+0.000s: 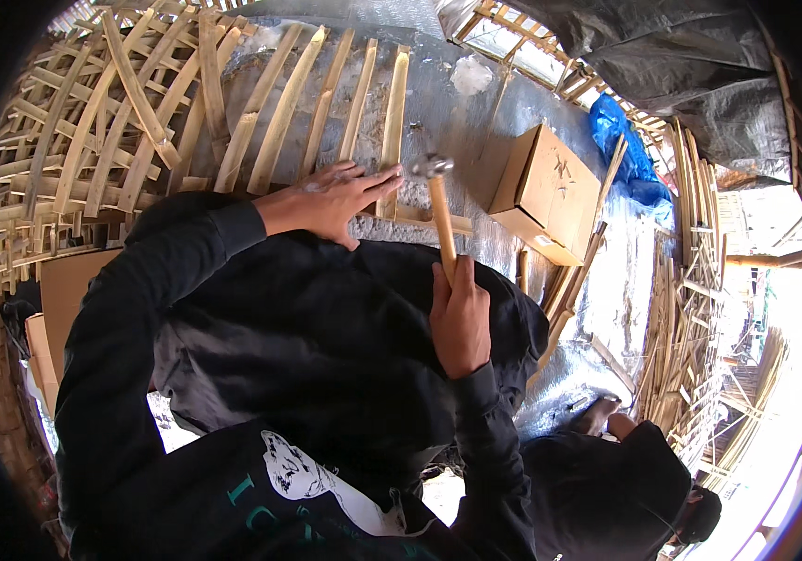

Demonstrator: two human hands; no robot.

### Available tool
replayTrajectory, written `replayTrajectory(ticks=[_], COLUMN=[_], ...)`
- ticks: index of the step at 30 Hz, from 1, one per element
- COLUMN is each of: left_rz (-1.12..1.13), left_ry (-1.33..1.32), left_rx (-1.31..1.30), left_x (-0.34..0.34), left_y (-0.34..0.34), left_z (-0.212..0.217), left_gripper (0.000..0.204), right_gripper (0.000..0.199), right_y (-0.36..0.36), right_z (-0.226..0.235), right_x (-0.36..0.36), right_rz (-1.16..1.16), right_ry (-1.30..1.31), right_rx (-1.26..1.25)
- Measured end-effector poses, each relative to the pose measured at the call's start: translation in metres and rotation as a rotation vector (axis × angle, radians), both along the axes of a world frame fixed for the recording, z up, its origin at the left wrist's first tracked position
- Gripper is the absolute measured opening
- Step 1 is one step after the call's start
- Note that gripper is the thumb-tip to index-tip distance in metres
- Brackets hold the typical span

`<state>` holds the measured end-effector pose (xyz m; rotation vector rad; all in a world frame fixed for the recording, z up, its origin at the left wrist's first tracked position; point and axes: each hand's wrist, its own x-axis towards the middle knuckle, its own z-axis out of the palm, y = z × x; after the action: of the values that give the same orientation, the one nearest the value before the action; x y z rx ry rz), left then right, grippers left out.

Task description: The person assembles a bamboo panel by aligning bamboo slats across wooden frame strips and driving nails into them using a hammer.

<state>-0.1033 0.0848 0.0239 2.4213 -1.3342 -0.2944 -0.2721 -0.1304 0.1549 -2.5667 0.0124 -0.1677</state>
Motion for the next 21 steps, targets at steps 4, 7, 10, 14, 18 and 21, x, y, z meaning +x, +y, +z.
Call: replayTrajectory(ticks=[4,7,10,14,18,21], left_rz=[0.003,0.005,0.002,0.017,-0.004,0.009], left_ry=[0.012,0.030,0.022,-0.008,0.010,-0.039], left_rx=[0.028,0.038,0.033,0.048,0.038,0.061], left_x=[-0.003,-0.001,0.000,-0.002,-0.001,0.000], left_y=[-0.005,-0.004,-0.002,-0.007,-0.001,-0.001], left_z=[0.011,0.008,0.005,0.011,0.006,0.017], left_gripper=[0.135,0.135,0.133,0.130,0.132,0.130], right_gripper=[0.019,0.021,0.022,0.021,0.020,0.020], right_y=[0.000,-0.011,-0.001,0.001,-0.007,0.005], right_z=[-0.015,-0.018,0.002,-0.021,-0.015,-0.002], right_x=[-0.003,-0.003,0.000,-0.002,-0.001,0.001], right_rz=[-0.053,0.044,0.053,-0.054,0.067,0.000], right_ry=[0.055,0.154,0.156,0.084,0.178,0.076], right_rx=[0.037,-0.147,-0.124,-0.011,-0.144,-0.050])
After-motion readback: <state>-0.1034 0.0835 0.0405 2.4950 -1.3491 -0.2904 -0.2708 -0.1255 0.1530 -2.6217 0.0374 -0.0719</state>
